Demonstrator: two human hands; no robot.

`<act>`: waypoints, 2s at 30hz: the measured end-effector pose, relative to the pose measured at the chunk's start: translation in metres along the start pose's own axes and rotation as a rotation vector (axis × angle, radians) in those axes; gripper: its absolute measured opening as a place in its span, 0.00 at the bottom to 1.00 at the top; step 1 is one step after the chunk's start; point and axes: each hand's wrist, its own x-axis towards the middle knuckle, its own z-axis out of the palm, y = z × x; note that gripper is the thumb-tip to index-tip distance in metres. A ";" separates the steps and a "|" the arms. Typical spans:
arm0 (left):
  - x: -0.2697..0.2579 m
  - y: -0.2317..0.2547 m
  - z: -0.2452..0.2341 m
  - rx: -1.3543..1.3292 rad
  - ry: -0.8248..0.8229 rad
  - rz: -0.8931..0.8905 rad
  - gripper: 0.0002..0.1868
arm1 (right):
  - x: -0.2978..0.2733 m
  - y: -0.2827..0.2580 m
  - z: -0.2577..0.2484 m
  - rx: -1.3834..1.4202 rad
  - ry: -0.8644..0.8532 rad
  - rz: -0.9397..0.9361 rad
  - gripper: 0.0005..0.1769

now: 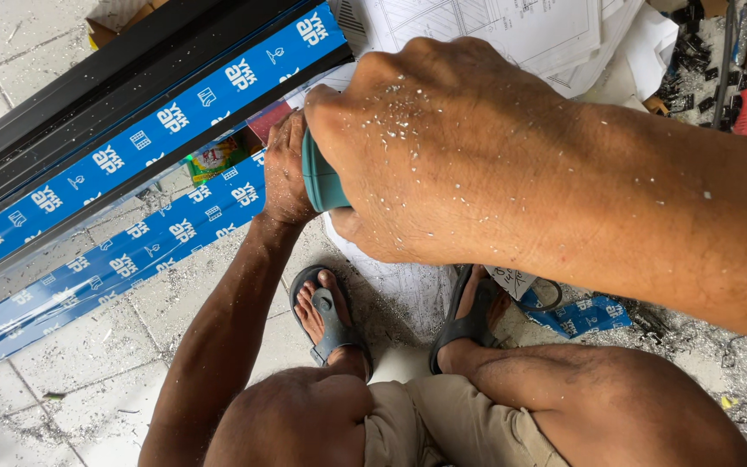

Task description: The person uses a drill to make holes in metal window frames, adjusts the position of the frames, and applies small components to the ends by hand.

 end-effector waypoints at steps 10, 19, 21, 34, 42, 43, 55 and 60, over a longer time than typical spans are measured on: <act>0.005 0.011 -0.007 -0.058 0.057 -0.026 0.26 | -0.002 0.000 0.004 -0.045 0.027 0.001 0.39; 0.008 0.018 -0.010 -0.086 0.070 -0.009 0.31 | -0.003 -0.005 -0.001 -0.048 -0.019 0.048 0.36; 0.006 0.017 -0.008 -0.061 0.065 -0.034 0.32 | -0.003 -0.005 -0.001 -0.041 -0.031 0.057 0.36; 0.009 0.021 -0.010 -0.061 0.081 -0.047 0.29 | -0.003 -0.008 -0.003 -0.054 -0.035 0.079 0.30; 0.009 0.021 -0.010 -0.068 0.093 -0.038 0.30 | -0.003 -0.006 0.000 -0.101 -0.003 0.041 0.31; 0.008 0.020 -0.010 -0.068 0.093 -0.038 0.30 | -0.003 -0.006 0.001 -0.102 -0.003 0.041 0.31; 0.008 0.020 -0.010 -0.069 0.095 -0.022 0.30 | -0.002 -0.010 -0.003 -0.097 -0.050 0.080 0.32; 0.007 0.016 -0.007 -0.071 0.075 -0.052 0.34 | -0.003 -0.005 0.004 -0.194 0.047 0.012 0.27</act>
